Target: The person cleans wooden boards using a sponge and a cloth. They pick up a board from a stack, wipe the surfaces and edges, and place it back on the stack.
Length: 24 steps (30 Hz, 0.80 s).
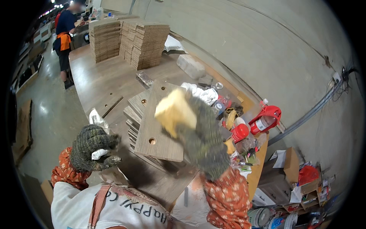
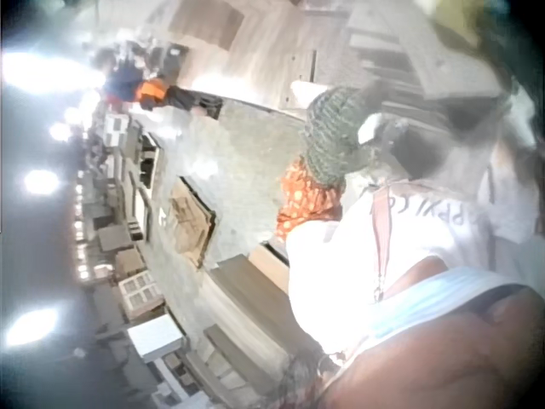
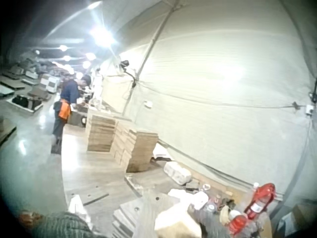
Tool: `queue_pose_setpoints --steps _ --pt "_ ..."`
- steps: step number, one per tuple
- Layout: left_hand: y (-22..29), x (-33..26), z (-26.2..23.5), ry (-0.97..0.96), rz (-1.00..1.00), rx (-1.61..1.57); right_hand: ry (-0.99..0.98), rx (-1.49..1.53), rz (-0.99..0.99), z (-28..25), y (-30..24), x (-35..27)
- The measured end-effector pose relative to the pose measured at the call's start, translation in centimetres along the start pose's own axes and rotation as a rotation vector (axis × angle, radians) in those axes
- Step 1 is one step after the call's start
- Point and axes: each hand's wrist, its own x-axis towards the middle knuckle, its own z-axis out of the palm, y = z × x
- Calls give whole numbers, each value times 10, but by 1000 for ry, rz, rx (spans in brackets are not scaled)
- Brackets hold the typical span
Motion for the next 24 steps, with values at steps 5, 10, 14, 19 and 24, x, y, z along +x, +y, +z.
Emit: queue_pose_setpoints --steps 5,10,14,19,24 --pt "-3 31 23 177 61 -94 -282 -277 -26 -19 -11 -22" --pt "-5 46 40 59 31 -155 -300 -800 -287 -15 -25 -16" --pt "-8 47 42 106 80 -146 -351 -824 -334 -14 -32 -20" --pt "-9 49 45 150 107 -135 -322 -947 -315 -5 -40 -11" --pt "-14 47 51 171 130 -138 -383 -930 -324 -4 -48 -17"
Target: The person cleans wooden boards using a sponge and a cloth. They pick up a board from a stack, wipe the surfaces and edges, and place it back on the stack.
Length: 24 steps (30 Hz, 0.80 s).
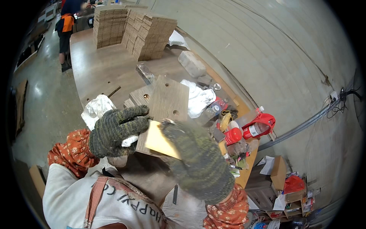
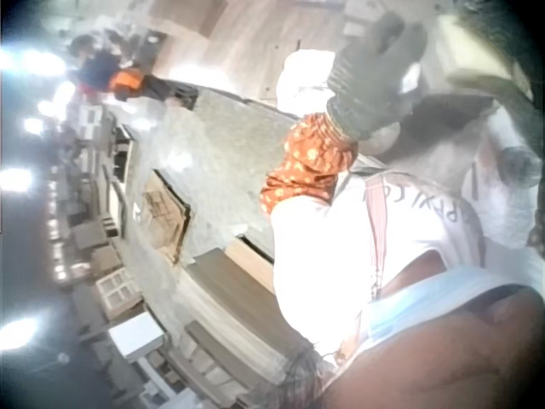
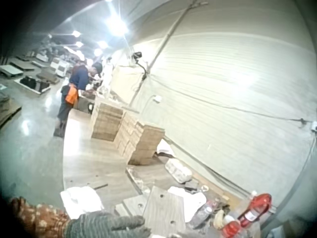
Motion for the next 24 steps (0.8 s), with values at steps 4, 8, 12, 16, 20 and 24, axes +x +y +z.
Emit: queue_pose_setpoints --steps 4,8,12,16,20,24 --pt "-2 0 2 35 11 1 60 -10 38 6 1 14" --pt "0 4 -3 21 5 -2 56 51 59 4 8 -1" --pt "-2 3 -7 -93 -26 42 113 -44 30 4 6 -9" --pt "-6 3 -11 -59 -19 20 297 325 175 6 24 -28" --pt "25 2 -17 -71 -66 123 406 433 318 10 28 -35" --pt "39 -1 -4 62 128 575 463 507 315 14 23 -40"
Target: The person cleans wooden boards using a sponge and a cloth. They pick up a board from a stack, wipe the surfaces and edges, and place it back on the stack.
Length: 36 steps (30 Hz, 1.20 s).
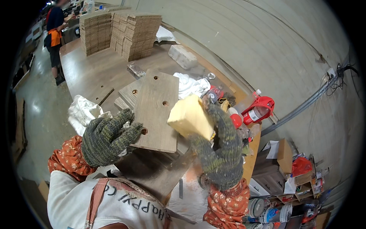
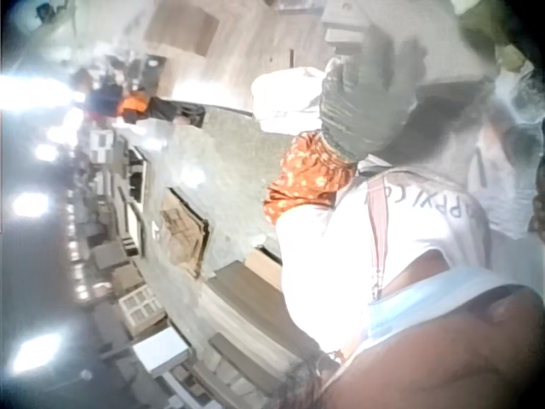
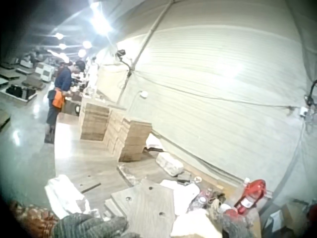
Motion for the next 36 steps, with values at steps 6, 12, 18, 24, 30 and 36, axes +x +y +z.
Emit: queue_pose_setpoints --steps 6,12,18,24,30,36 --pt "-24 3 12 -61 41 -372 57 -76 -95 0 9 -41" --pt "-39 0 12 -103 101 -395 -20 -459 -246 7 -3 -73" --pt "-42 -17 -2 -23 -170 -161 141 -268 -110 2 11 -90" --pt "12 2 -28 -138 -27 98 23 -346 -304 19 0 -55" --pt "-1 -2 11 -97 -58 66 -180 -348 -365 29 -4 -31" --pt "-20 -6 12 -98 -55 -91 -148 -314 -196 27 1 -19"
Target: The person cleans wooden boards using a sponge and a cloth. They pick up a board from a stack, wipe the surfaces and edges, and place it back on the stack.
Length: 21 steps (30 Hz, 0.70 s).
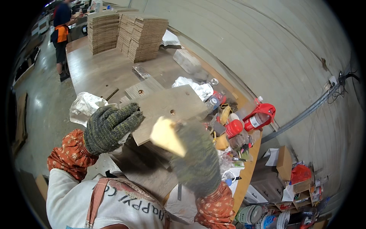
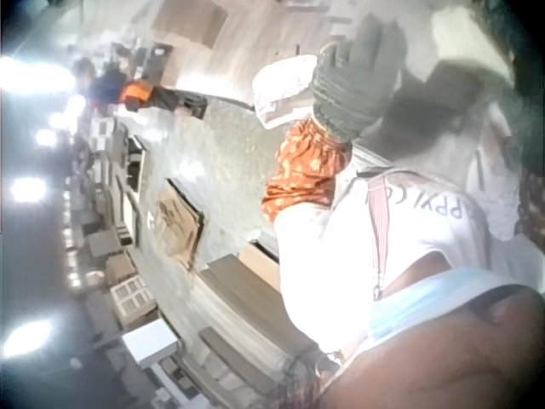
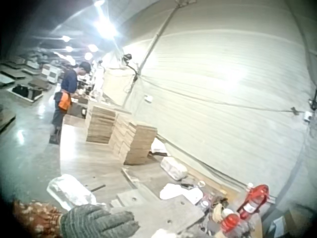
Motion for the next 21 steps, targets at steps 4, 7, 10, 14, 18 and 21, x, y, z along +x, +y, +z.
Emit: queue_pose_setpoints --steps 4,7,10,14,18,21 --pt "-7 2 2 32 17 -79 -199 -25 -262 9 -15 12" --pt "-16 -3 4 60 51 -168 -142 -124 -131 0 -10 8" --pt "-21 0 -1 29 68 -157 48 -80 57 -16 15 -3" --pt "-19 2 1 5 69 -196 -37 -44 -58 -14 -9 1" --pt "-23 8 2 -19 123 -228 -151 -84 -204 1 -13 7" --pt "-26 2 -4 16 76 -272 40 -304 -240 -17 10 -6"
